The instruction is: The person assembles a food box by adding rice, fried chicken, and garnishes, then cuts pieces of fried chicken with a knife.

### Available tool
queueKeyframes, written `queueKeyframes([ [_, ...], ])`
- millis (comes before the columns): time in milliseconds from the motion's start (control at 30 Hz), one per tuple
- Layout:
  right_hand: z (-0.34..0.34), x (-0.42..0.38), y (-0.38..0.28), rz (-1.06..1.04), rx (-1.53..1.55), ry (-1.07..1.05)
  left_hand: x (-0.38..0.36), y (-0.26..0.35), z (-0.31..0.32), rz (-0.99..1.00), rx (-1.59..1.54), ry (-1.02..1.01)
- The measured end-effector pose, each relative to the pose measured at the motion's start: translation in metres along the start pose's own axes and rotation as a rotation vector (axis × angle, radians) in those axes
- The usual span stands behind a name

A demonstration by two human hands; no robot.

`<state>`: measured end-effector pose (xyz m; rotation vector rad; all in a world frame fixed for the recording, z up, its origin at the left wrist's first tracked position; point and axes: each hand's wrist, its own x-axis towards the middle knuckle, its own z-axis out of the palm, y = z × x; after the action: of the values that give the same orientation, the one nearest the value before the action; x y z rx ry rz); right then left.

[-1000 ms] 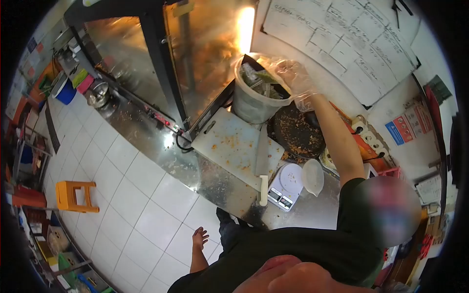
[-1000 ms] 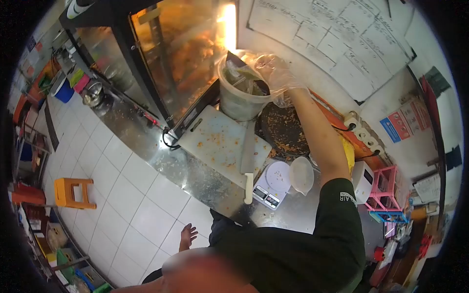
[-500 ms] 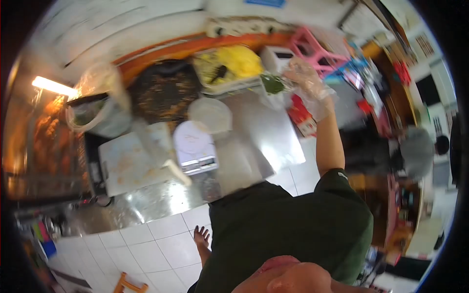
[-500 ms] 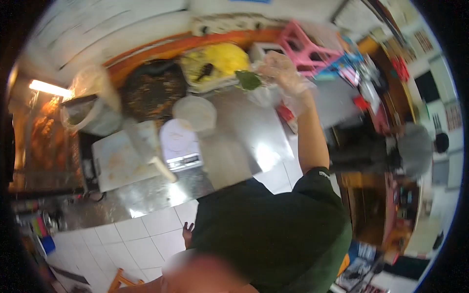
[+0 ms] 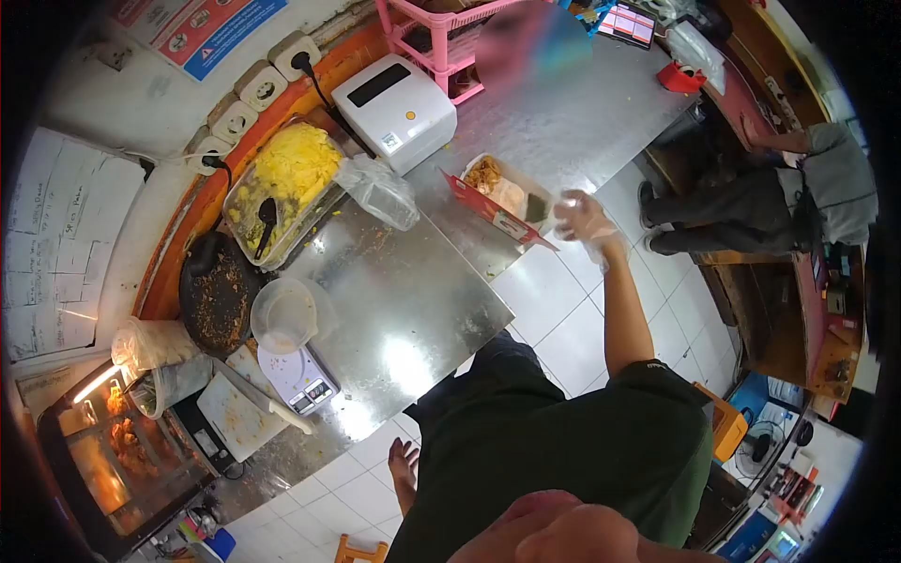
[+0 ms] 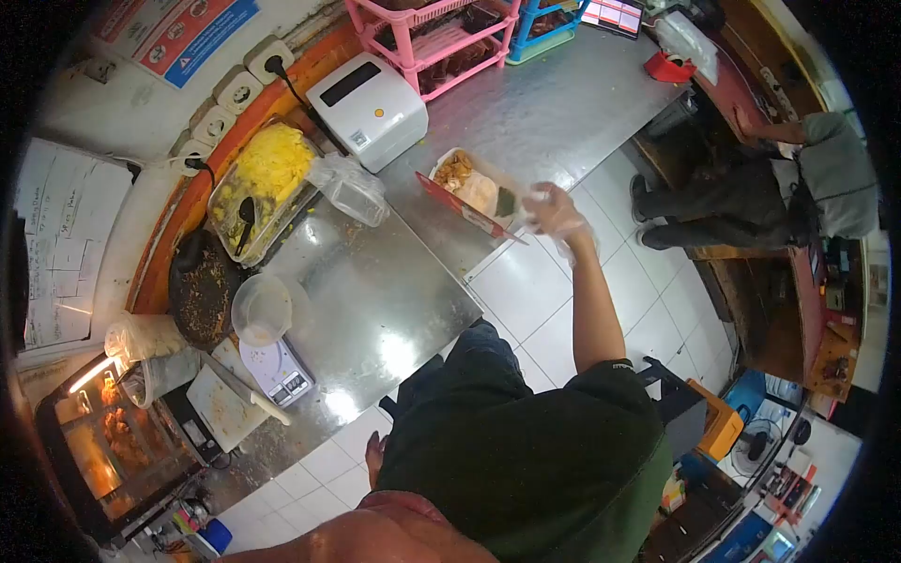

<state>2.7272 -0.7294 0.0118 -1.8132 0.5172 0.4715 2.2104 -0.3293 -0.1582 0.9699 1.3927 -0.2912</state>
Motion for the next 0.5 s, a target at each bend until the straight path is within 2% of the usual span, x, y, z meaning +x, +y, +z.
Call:
queueKeyframes([
  [33, -0.006, 0.009, 0.008, 0.004, -0.001, -0.016, -0.031, 0.029, 0.025, 0.103, 0.152, -0.019],
  [100, -0.019, 0.031, 0.027, -0.266, -0.385, 0.159, -0.036, 0.031, 0.037, 0.098, 0.070, 0.085],
  [167, -0.018, 0.028, -0.004, -0.399, -0.333, 0.131, -0.047, 0.031, 0.052, 0.096, 0.019, 0.120],
  [200, -0.005, 0.038, -0.010, -0.545, -0.161, 0.060, -0.049, 0.025, 0.054, 0.079, 0.031, 0.107],
  [233, 0.023, 0.021, -0.050, -0.522, -0.019, 0.008, -0.047, 0.017, 0.056, 0.072, 0.039, 0.096],
  [300, 0.084, -0.026, -0.116, -0.696, 0.205, -0.158, -0.044, -0.002, 0.060, 0.020, 0.062, 0.115],
  [367, 0.143, -0.019, -0.148, -1.084, -0.114, -0.414, -0.039, -0.024, 0.064, 0.013, -0.017, 0.144],
  [433, 0.220, -0.030, -0.190, -1.236, -0.248, -0.629, -0.037, -0.046, 0.069, 0.055, -0.140, 0.160],
  [500, 0.320, -0.001, -0.192, -1.287, -0.423, -0.649, -0.043, -0.059, 0.081, 0.052, -0.215, 0.215],
])
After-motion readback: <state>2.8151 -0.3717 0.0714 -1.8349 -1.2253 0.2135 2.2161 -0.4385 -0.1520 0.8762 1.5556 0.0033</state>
